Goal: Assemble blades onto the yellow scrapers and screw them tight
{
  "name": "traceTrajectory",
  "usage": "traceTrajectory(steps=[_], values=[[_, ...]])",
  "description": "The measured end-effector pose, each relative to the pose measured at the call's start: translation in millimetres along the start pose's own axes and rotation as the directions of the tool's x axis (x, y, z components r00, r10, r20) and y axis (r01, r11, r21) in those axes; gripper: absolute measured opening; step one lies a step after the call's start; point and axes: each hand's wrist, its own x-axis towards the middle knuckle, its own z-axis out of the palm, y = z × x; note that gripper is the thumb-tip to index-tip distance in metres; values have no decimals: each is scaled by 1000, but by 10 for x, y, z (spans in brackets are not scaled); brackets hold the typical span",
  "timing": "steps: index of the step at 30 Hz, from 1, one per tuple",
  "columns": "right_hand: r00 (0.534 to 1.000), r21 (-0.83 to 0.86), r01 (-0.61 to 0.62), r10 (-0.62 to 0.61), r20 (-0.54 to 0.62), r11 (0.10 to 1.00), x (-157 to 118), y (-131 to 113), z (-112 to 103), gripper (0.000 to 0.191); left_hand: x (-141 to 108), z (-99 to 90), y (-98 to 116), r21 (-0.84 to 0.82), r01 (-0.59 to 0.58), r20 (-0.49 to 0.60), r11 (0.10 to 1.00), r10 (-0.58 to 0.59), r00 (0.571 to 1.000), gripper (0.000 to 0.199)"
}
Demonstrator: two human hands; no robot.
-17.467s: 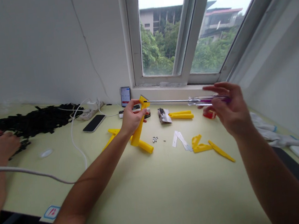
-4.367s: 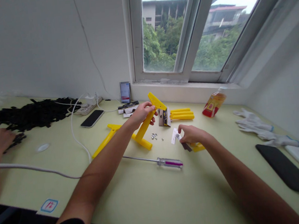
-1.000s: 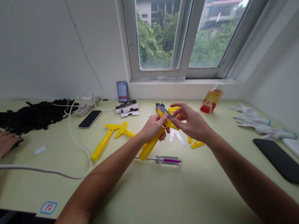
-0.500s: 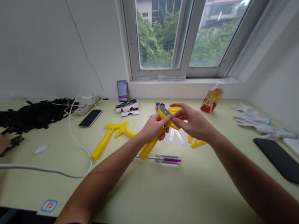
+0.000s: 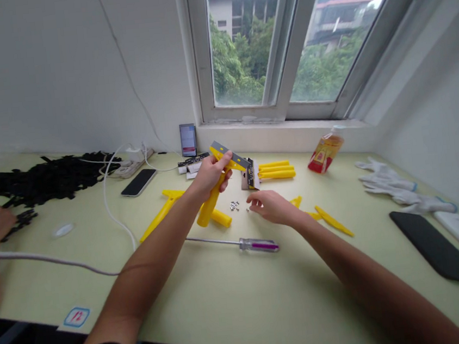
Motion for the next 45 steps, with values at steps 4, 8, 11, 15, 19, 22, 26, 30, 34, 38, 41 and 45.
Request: traceTrajectory(steps=[4, 8, 11, 15, 19, 22, 26, 30, 34, 38, 41, 45], values=[[999, -75, 40, -39, 16, 996, 0, -29, 177, 17, 32, -9, -65, 14, 60, 44, 998, -60, 997, 30], [999, -120, 44, -45, -6, 992, 15, -93, 205, 23, 66, -50, -71, -4, 51, 7, 999, -51, 999, 28], [998, -130, 61, -63, -6, 990, 66, -200, 265, 25, 74, -71, -58, 0, 53, -13, 999, -53, 999, 28], [999, -142, 54, -52, 16, 988, 145, -339, 306, 27, 71, -71, -56, 6, 63, -11, 998, -63, 998, 25], [992, -179, -55, 74, 103, 982, 140, -116, 3, 29, 77, -83, -50, 13, 58, -21, 998, -58, 998, 24], [940, -234, -205, 258, 222, 950, 22, 306, -387, 27, 94, -109, -51, 20, 84, -36, 996, -84, 996, 23], [845, -286, -300, 393, 364, 910, -152, 776, -665, 48, 116, -126, -93, -2, 156, -27, 988, -156, 987, 23], [802, -277, -330, 423, 421, 902, -194, 939, -590, 47, 131, -118, -156, -9, 231, 1, 973, -231, 973, 25], [787, -230, -366, 432, 440, 902, -186, 1016, -523, 36, 148, -123, -202, -36, 281, 60, 959, -279, 958, 31], [813, -189, -377, 422, 402, 907, -218, 1095, -591, 21, 169, -138, -234, -50, 319, 102, 946, -313, 944, 34], [828, -83, -390, 389, 404, 917, -251, 1096, -706, 21, 176, -136, -246, -62, 362, 129, 930, -352, 927, 35], [918, 56, -358, 341, 202, 932, -244, 987, -852, 34, 167, -115, -246, -58, 400, 156, 915, -388, 908, 34]])
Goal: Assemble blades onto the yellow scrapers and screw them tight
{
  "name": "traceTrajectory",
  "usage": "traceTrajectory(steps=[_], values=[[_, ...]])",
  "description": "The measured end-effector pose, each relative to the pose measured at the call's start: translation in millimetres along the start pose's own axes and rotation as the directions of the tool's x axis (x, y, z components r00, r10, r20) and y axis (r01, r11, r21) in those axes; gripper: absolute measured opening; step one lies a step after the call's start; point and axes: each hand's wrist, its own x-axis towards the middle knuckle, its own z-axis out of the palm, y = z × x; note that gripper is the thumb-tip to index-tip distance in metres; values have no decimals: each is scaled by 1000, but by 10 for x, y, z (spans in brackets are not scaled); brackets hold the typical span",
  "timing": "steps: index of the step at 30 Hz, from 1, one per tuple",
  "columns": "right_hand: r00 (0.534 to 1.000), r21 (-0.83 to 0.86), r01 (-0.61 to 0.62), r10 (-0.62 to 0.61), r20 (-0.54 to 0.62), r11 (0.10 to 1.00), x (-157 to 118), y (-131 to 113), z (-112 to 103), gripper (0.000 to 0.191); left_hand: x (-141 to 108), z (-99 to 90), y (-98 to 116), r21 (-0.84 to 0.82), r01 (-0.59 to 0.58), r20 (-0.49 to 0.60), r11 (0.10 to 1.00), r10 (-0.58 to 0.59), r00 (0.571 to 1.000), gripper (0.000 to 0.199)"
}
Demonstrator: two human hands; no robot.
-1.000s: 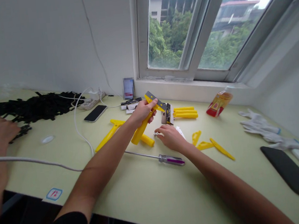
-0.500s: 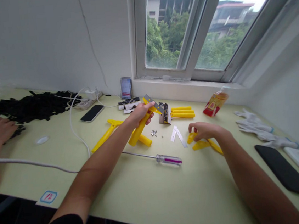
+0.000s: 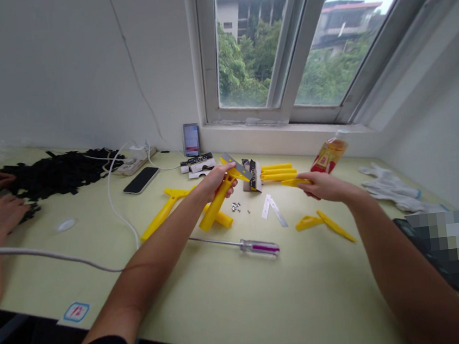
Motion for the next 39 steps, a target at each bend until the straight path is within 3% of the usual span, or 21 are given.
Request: traceTrajectory(steps=[3, 7, 14, 24, 32, 39], values=[[975, -31, 28, -34, -218, 999, -14, -128, -44, 41, -12, 26, -5, 7, 33, -5, 999, -33, 999, 32], [969, 71, 54, -35, -246, 996, -49, -288, -50, 56, -16, 62, -36, 16, 43, 25, 999, -44, 999, 29], [882, 71, 273, -220, -417, 959, -151, -582, 41, 35, -13, 180, -125, -4, 28, 98, 1000, -27, 995, 26], [785, 203, 375, -194, -588, 904, -204, -919, 266, 15, -40, 309, -199, 11, 31, 119, 999, -32, 992, 24], [823, 311, 377, -162, -544, 872, -164, -905, 331, 14, -25, 335, -205, -10, 97, 97, 995, -96, 991, 19], [845, 363, 384, -165, -508, 849, -171, -898, 323, 19, -45, 364, -237, -35, -49, 185, 998, 54, 981, 30]])
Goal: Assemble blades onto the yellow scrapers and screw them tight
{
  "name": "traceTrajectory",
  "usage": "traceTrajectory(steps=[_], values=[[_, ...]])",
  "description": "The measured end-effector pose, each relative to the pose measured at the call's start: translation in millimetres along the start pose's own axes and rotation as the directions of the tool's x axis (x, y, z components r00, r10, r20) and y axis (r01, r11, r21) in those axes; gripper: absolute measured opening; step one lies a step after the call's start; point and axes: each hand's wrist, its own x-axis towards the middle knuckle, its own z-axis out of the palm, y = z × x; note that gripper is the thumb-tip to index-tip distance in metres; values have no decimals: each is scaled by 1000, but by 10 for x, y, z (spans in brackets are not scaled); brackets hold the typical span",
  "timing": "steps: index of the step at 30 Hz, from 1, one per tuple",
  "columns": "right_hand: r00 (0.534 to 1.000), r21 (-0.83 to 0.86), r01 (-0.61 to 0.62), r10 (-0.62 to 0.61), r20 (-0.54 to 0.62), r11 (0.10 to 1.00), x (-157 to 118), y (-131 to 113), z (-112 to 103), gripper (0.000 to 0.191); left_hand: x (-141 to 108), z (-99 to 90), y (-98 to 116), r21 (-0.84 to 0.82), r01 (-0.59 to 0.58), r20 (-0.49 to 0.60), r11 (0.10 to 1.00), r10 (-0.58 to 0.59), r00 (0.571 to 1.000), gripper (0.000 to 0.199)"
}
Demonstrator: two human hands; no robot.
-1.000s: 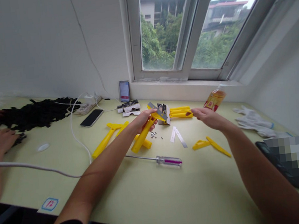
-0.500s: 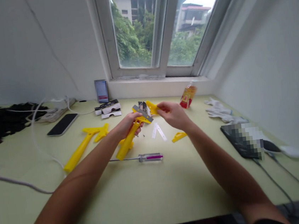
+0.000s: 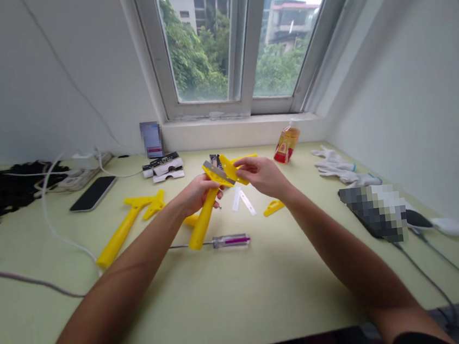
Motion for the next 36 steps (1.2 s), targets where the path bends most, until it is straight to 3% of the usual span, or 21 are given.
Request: traceTrajectory(steps=[5, 22, 32, 36], values=[[1000, 15, 13, -14, 16, 1000, -2, 7, 19, 20, -4, 17, -27, 7, -3, 41, 1000, 3, 999, 33], [989, -326, 132, -145, -16, 936, -78, -145, 149, 12, 0, 43, -75, -43, 7, 128, 999, -2, 992, 31], [965, -375, 220, -258, -52, 900, -97, -175, 201, 12, 1, 146, -107, -19, -79, -3, 997, 79, 997, 32], [965, -241, 186, -223, -138, 953, -70, -130, 187, 18, -28, 150, -48, 18, -86, -29, 996, 87, 996, 28]])
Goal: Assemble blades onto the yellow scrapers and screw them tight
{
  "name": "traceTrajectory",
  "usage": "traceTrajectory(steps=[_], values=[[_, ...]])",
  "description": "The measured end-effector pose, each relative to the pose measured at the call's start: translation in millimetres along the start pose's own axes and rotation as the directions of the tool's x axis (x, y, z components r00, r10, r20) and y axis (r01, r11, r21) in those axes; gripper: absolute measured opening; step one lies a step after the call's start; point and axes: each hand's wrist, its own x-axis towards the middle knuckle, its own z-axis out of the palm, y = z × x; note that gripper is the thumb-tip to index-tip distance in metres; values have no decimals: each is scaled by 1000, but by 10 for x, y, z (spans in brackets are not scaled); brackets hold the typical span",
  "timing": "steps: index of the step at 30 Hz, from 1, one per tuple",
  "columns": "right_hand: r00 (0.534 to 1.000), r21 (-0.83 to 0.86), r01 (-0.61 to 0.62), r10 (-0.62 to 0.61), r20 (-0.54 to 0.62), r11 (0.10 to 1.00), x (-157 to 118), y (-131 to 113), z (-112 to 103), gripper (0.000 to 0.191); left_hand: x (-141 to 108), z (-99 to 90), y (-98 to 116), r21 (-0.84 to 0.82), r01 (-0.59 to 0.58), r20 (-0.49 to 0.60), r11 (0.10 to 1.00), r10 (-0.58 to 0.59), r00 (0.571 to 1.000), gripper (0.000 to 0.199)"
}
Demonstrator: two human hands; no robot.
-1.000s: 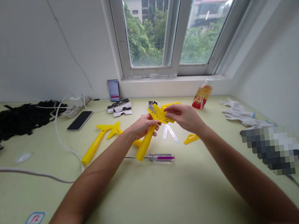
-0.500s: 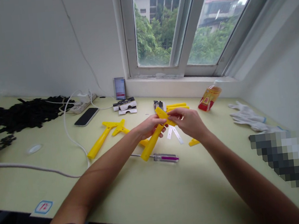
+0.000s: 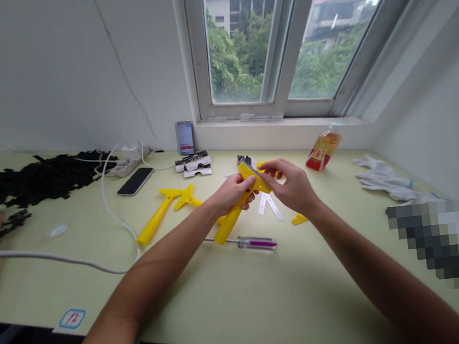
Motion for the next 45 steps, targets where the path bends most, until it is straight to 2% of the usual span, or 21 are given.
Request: traceTrajectory(steps=[3, 6, 12, 23, 30, 39, 45], values=[[986, 165, -154, 140, 91, 974, 8, 76, 16, 23, -15, -1, 31, 61, -5, -2, 998, 5, 1000, 22], [957, 293, -251, 190, 220, 923, 8, 126, 45, 27, -26, 2, 43, 120, -5, -1, 993, 5, 1000, 20], [948, 463, -300, 207, 242, 834, 40, 135, 41, 30, -49, 6, 81, 203, -9, -22, 979, 13, 1000, 20], [927, 437, -334, 208, 312, 835, 67, 136, -93, 40, -50, -10, 93, 204, -16, 12, 979, 14, 1000, 21], [863, 399, -421, 225, 453, 814, 90, 141, -193, 41, -39, -51, 65, 222, -17, 92, 975, -4, 996, 32], [894, 431, -407, 254, 370, 805, 61, 97, -151, 40, -56, -65, 75, 170, -1, 113, 985, -19, 993, 36], [884, 471, -440, 277, 375, 765, 65, 67, -143, 43, -57, -80, 88, 162, -6, 118, 987, -14, 993, 38]])
